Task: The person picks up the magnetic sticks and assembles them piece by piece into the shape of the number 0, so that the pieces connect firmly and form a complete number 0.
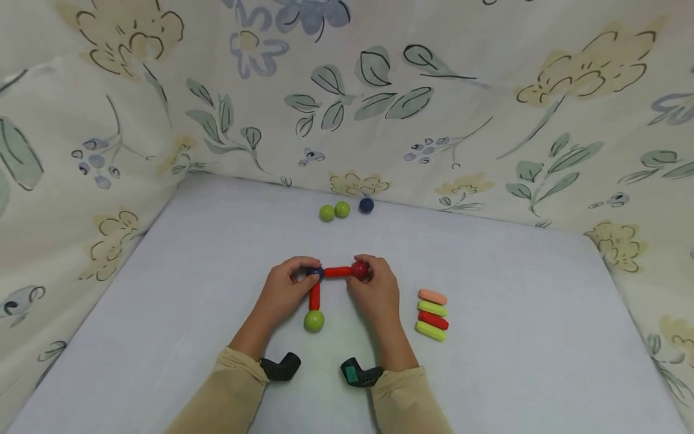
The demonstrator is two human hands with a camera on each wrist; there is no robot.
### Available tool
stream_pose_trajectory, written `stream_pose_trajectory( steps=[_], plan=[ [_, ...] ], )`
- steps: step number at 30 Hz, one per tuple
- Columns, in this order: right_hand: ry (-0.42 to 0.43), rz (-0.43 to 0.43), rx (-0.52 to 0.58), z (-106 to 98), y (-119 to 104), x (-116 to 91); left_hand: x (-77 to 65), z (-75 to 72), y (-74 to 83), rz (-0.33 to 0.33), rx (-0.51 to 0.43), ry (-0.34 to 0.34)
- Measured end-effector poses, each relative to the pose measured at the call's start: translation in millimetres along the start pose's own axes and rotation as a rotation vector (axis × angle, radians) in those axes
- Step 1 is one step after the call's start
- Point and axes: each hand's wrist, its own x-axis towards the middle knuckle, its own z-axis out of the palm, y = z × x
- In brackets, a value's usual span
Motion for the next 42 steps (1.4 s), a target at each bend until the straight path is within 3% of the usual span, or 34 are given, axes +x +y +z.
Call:
stream_pose_trajectory(
  steps=[17, 24, 28, 32, 36, 42],
  plan=[
    [-0.016, 0.015, -0.008, -3, -2, 0, -0.5, -0.2, 4.0, 0.013, 0.004, -0.009],
    [-0.139, 0.087, -0.014, -18, -6, 5, 1.3, 0.5, 2.1, -0.003, -0.013, -0.021],
    [-0.177, 0.087, -0.009, -41, -2, 8, -0.4, -1.6, -1.5, -0.011, -0.007, -0.024],
    [-0.133, 0.089, -0.003, -75, 6, 8, -0.7, -3.1, -0.8, -0.021, -0.007, -0.037],
    [-0.118, 0.177, 0.002, -109, 23, 8, -1.3, -3.7, 0.7, -0.031, -0.009, -0.044],
    [-0.226, 0.291, -0.054, -144, 50, 2, -2.4, -3.0, 2.1, -0.052, -0.006, -0.027]
  ],
)
